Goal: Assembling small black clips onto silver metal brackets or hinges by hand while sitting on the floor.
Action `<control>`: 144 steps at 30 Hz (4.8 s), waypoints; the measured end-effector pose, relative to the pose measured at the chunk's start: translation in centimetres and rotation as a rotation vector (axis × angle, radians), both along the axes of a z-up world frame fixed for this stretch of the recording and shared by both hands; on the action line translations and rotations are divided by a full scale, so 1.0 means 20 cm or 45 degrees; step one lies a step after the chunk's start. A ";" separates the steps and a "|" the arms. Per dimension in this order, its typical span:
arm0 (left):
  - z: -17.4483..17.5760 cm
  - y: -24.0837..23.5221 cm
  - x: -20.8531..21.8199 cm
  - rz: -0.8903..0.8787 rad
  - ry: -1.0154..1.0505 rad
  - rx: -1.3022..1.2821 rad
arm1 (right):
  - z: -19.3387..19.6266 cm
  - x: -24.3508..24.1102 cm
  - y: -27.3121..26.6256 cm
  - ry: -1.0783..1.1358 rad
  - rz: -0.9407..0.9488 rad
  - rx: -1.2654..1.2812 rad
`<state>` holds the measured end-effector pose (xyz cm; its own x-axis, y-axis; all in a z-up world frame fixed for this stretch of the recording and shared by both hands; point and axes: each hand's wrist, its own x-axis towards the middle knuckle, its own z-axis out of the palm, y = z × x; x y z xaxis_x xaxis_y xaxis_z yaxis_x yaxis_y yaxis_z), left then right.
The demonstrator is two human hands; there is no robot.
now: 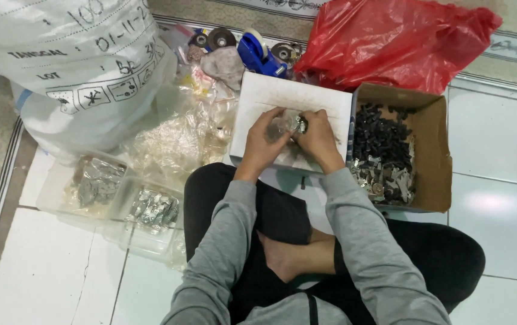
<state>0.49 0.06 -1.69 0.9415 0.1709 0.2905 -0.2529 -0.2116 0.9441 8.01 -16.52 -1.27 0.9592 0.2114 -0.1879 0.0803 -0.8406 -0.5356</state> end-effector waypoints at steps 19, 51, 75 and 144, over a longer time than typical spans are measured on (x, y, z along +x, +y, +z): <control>0.08 0.01 -0.02 0.036 0.092 -0.040 | -0.02 0.08 -0.07 -0.034 -0.087 0.143; -0.05 -0.04 0.03 0.035 -0.004 0.075 | 0.53 -0.20 0.18 -0.219 0.005 0.470; 0.11 0.04 -0.03 0.154 0.023 -0.143 | 0.40 -0.18 -0.06 -0.175 -0.026 0.255; 0.07 0.02 -0.02 0.229 0.053 -0.100 | 0.06 -0.06 0.14 -0.426 0.591 -0.321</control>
<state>0.16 0.37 -0.38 0.9047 0.3580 0.2309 -0.1777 -0.1754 0.9683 6.89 -13.79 -0.12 0.7937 0.6082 0.0081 0.5963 -0.7753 -0.2081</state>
